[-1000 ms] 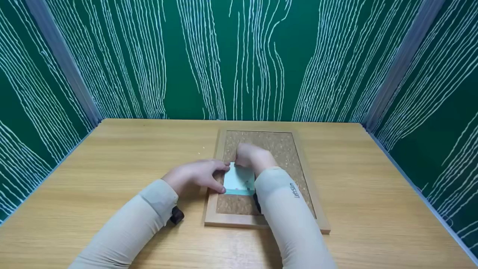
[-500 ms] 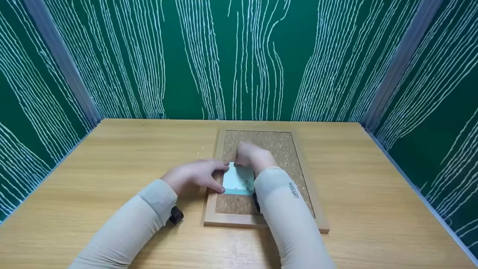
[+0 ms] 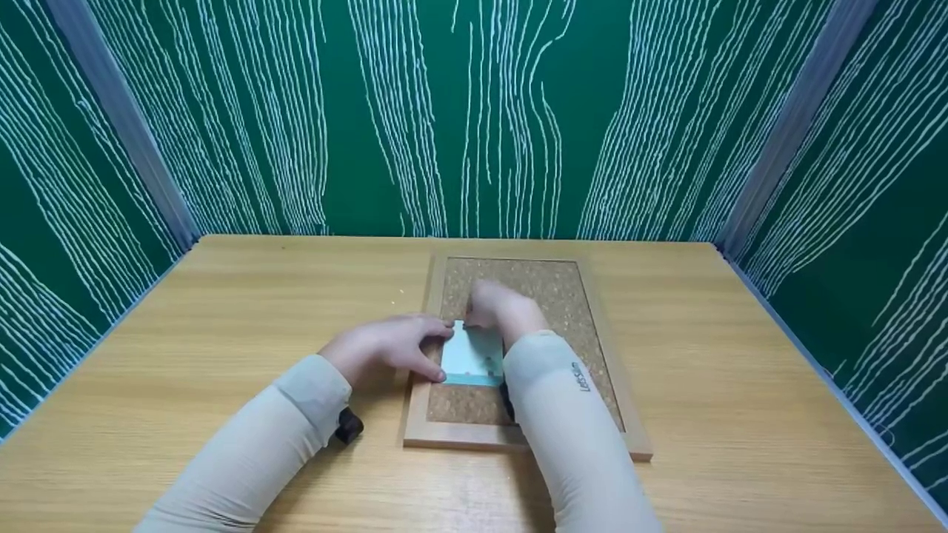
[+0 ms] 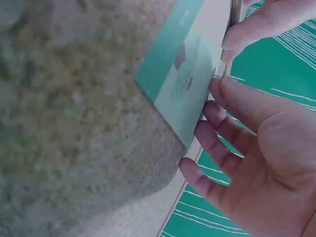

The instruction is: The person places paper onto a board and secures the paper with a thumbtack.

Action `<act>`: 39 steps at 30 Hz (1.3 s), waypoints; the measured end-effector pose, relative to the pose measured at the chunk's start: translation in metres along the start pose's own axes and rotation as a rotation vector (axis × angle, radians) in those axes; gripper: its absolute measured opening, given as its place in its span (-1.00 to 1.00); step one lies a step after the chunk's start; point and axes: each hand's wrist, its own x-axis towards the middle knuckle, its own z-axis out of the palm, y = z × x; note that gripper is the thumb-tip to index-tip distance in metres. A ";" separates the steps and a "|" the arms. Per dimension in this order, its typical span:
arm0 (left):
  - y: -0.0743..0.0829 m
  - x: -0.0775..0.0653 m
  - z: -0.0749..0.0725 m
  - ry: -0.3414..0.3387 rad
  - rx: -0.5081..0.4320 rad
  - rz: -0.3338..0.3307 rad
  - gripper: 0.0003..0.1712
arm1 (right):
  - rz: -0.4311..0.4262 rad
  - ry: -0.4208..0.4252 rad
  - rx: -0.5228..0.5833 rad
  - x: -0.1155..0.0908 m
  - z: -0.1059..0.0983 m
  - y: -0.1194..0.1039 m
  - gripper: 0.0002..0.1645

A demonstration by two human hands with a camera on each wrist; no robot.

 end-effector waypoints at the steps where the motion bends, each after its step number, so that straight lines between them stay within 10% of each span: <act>1: 0.000 0.000 0.000 0.000 -0.002 0.001 -0.09 | 0.002 0.003 -0.001 0.000 0.000 0.000 -0.77; 39: 0.000 0.000 0.001 0.002 0.016 -0.021 -0.07 | -0.012 0.052 -0.032 -0.007 -0.021 0.005 -0.69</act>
